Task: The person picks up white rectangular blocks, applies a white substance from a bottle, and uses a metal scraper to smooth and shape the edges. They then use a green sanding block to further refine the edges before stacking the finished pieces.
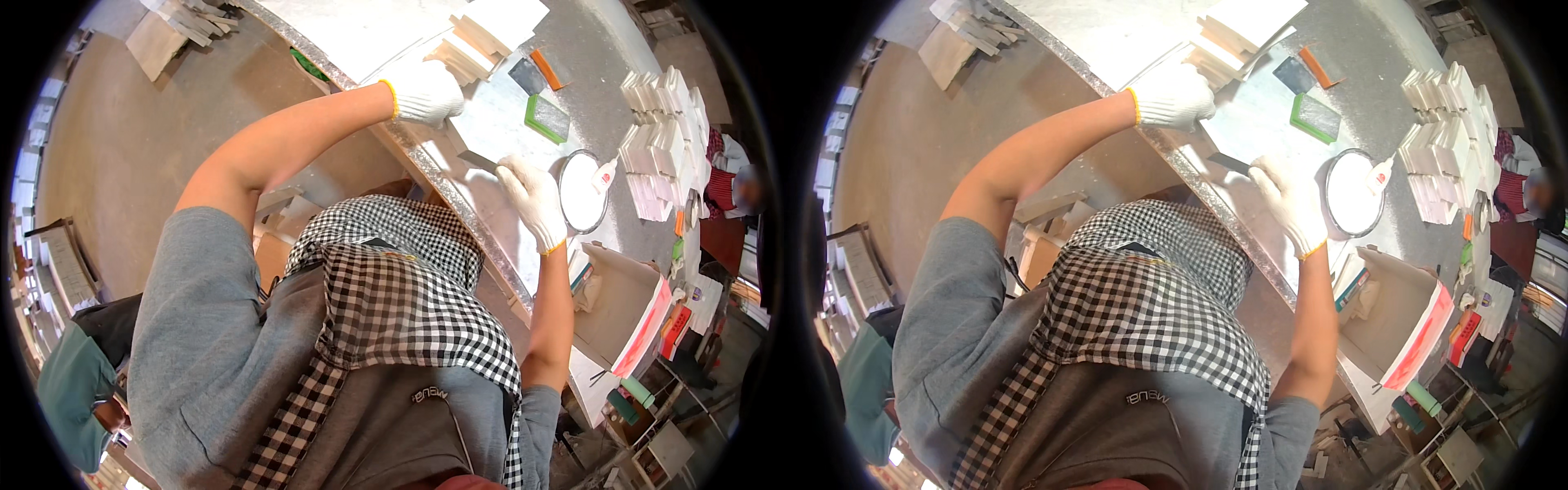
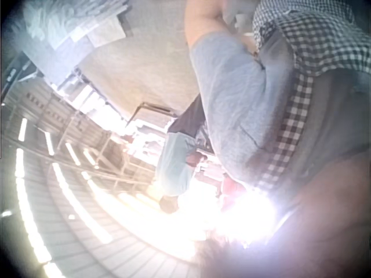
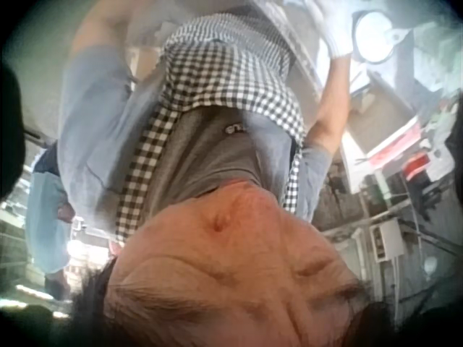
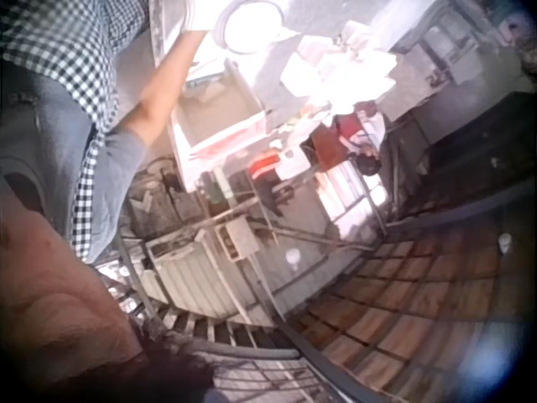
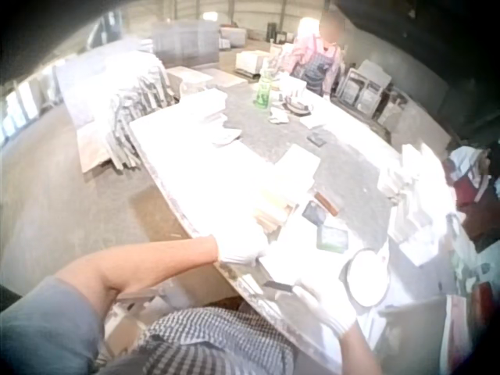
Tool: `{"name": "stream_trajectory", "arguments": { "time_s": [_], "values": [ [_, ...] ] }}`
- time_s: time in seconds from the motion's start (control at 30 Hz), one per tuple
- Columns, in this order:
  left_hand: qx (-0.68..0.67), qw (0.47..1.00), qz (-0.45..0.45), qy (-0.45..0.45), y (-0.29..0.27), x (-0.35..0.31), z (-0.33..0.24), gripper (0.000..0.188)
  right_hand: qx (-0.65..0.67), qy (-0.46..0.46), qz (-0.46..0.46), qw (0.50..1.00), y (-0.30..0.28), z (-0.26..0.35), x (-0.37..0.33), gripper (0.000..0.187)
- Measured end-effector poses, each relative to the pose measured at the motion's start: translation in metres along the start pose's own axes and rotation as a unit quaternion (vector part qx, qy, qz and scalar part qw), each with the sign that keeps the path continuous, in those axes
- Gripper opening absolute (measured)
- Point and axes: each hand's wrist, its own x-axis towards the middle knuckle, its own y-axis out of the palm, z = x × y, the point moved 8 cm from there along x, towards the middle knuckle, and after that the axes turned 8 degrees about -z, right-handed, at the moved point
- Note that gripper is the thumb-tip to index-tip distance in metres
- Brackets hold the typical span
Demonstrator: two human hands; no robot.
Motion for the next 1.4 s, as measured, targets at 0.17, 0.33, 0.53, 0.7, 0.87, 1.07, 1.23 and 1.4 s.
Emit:
{"name": "stream_trajectory", "arguments": {
  "time_s": [0.17, 0.33, 0.53, 0.7, 0.87, 1.07, 1.23, 1.4],
  "values": [
    [0.020, 1.000, -0.014, 0.014, 0.003, 0.002, 0.002, 0.006, 0.083, 0.074, -0.039, 0.993, -0.001, -0.023, -0.007, 0.021],
    [0.033, 0.999, -0.020, 0.012, 0.011, 0.003, 0.005, 0.008, 0.087, 0.055, -0.044, 0.994, 0.017, -0.003, 0.008, 0.020],
    [0.019, 1.000, 0.011, 0.002, 0.007, 0.001, 0.004, 0.014, 0.043, 0.032, -0.027, 0.998, 0.007, 0.000, -0.002, 0.019],
    [0.025, 1.000, 0.008, 0.011, 0.006, 0.001, 0.000, 0.018, 0.173, 0.126, -0.053, 0.975, 0.001, -0.043, -0.036, 0.021],
    [0.059, 0.996, 0.064, 0.003, -0.003, 0.001, -0.004, 0.021, 0.316, 0.213, -0.145, 0.913, 0.016, -0.061, -0.069, 0.020],
    [0.041, 0.998, 0.032, 0.019, -0.019, 0.006, -0.024, 0.025, 0.430, 0.270, -0.237, 0.829, 0.049, -0.052, -0.101, 0.017],
    [-0.047, 0.998, -0.028, 0.044, 0.006, 0.007, -0.030, 0.022, 0.379, 0.268, -0.261, 0.846, 0.062, -0.059, -0.115, 0.018],
    [-0.212, 0.977, 0.014, -0.031, -0.020, -0.009, -0.041, 0.025, 0.342, 0.252, -0.294, 0.856, 0.043, -0.040, -0.119, 0.018]
  ]
}}
